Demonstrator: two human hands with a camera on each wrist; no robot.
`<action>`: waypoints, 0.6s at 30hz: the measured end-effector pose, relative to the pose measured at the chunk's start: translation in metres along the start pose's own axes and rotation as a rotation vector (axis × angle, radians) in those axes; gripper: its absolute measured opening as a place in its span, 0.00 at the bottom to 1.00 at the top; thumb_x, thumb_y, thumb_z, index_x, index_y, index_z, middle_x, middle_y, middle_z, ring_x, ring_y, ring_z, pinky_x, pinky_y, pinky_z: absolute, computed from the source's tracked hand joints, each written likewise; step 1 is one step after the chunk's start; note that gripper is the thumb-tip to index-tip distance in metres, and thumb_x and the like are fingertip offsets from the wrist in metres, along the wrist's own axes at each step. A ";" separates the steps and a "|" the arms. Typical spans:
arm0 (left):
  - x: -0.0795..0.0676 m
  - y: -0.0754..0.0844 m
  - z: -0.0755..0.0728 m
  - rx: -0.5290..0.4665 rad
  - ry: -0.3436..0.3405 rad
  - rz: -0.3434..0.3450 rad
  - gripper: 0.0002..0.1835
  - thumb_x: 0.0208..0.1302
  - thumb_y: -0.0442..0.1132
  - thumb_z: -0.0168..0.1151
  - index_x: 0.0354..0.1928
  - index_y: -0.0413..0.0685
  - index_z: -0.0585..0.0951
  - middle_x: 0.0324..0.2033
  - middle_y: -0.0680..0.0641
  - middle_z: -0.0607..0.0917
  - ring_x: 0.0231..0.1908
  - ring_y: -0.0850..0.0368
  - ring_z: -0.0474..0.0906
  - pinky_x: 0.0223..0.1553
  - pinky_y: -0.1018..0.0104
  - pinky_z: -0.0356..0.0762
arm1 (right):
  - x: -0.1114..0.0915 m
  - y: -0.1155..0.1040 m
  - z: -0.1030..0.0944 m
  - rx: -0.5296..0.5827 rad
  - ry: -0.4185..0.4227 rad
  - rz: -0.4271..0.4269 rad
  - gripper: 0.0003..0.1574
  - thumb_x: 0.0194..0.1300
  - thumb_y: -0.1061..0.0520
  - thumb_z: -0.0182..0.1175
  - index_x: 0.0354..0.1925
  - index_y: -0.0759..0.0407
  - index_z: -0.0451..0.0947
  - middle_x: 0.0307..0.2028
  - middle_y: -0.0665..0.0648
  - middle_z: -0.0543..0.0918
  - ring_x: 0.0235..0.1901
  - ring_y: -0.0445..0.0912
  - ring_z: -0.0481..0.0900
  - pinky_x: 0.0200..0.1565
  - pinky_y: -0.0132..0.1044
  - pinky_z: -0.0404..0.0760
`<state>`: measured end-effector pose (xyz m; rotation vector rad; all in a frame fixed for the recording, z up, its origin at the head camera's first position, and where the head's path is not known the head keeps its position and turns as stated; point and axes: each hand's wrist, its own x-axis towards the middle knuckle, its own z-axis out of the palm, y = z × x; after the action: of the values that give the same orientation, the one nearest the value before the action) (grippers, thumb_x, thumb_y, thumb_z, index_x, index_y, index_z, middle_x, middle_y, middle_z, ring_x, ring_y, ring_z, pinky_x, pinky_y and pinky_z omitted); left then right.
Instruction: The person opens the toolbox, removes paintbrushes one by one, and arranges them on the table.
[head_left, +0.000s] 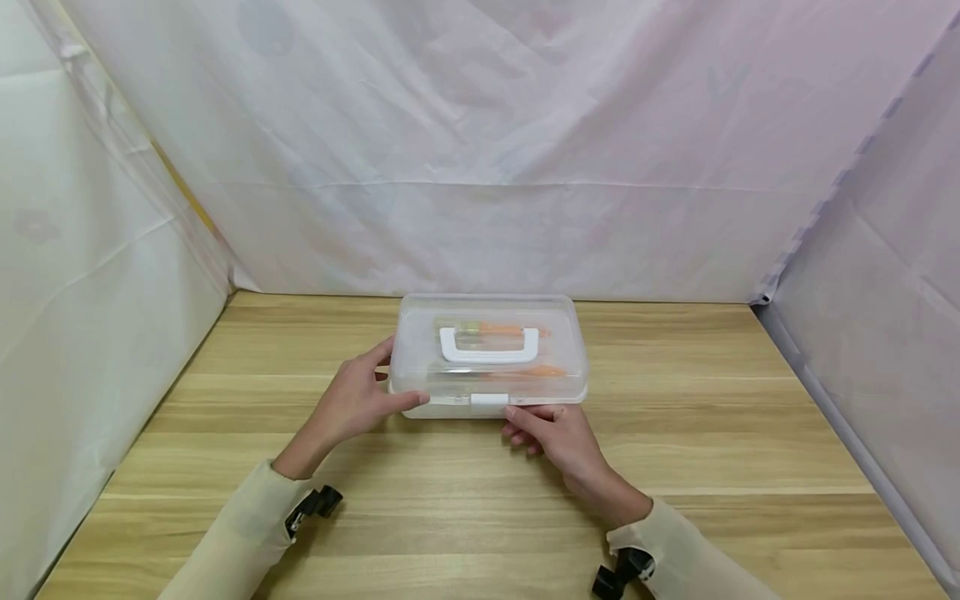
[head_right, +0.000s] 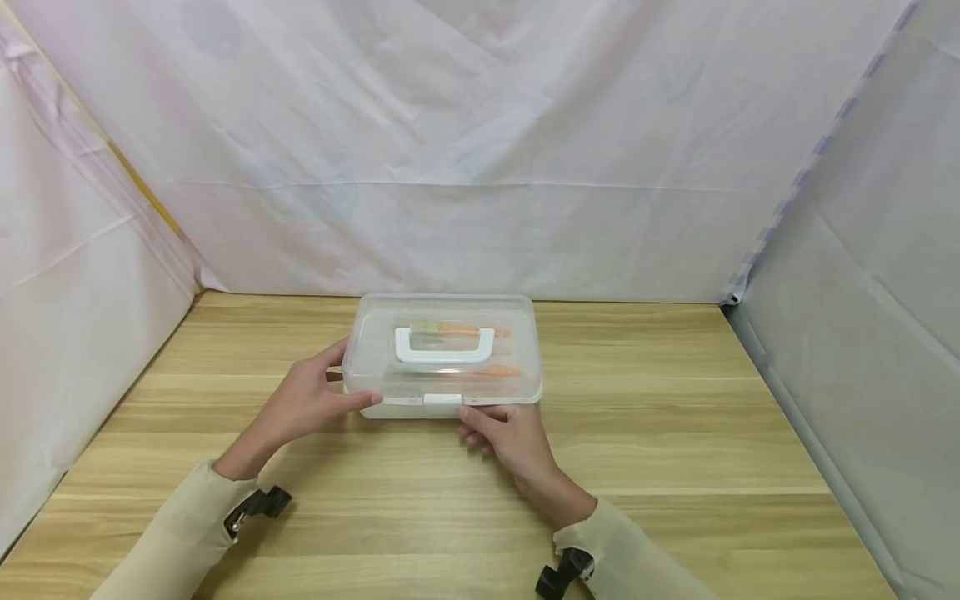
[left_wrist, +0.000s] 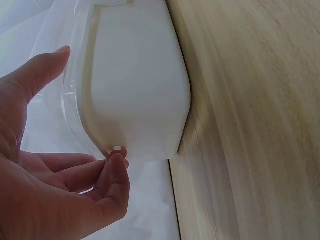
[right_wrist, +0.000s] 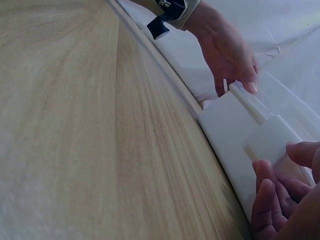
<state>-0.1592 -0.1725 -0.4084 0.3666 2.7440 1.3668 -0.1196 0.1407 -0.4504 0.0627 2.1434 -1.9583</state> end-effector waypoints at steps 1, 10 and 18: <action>0.000 0.000 0.000 0.000 0.000 -0.001 0.56 0.62 0.49 0.85 0.84 0.38 0.64 0.69 0.33 0.82 0.59 0.30 0.86 0.54 0.40 0.87 | 0.000 0.000 0.000 0.001 0.000 0.001 0.20 0.76 0.52 0.74 0.44 0.72 0.91 0.34 0.60 0.93 0.31 0.44 0.88 0.31 0.33 0.82; 0.001 0.000 -0.001 -0.002 0.001 -0.005 0.56 0.62 0.49 0.85 0.84 0.38 0.64 0.69 0.33 0.82 0.59 0.30 0.86 0.53 0.41 0.88 | 0.001 0.000 -0.001 -0.007 -0.003 0.001 0.20 0.76 0.52 0.74 0.44 0.72 0.91 0.33 0.59 0.92 0.31 0.44 0.88 0.31 0.33 0.82; 0.000 0.000 -0.001 0.001 0.000 -0.015 0.55 0.61 0.49 0.86 0.84 0.40 0.65 0.68 0.34 0.82 0.59 0.30 0.85 0.54 0.40 0.87 | 0.001 0.000 0.000 -0.010 0.003 0.003 0.20 0.75 0.52 0.75 0.44 0.71 0.91 0.33 0.59 0.92 0.31 0.44 0.88 0.31 0.33 0.81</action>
<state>-0.1595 -0.1733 -0.4080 0.3450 2.7420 1.3620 -0.1203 0.1410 -0.4502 0.0671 2.1534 -1.9467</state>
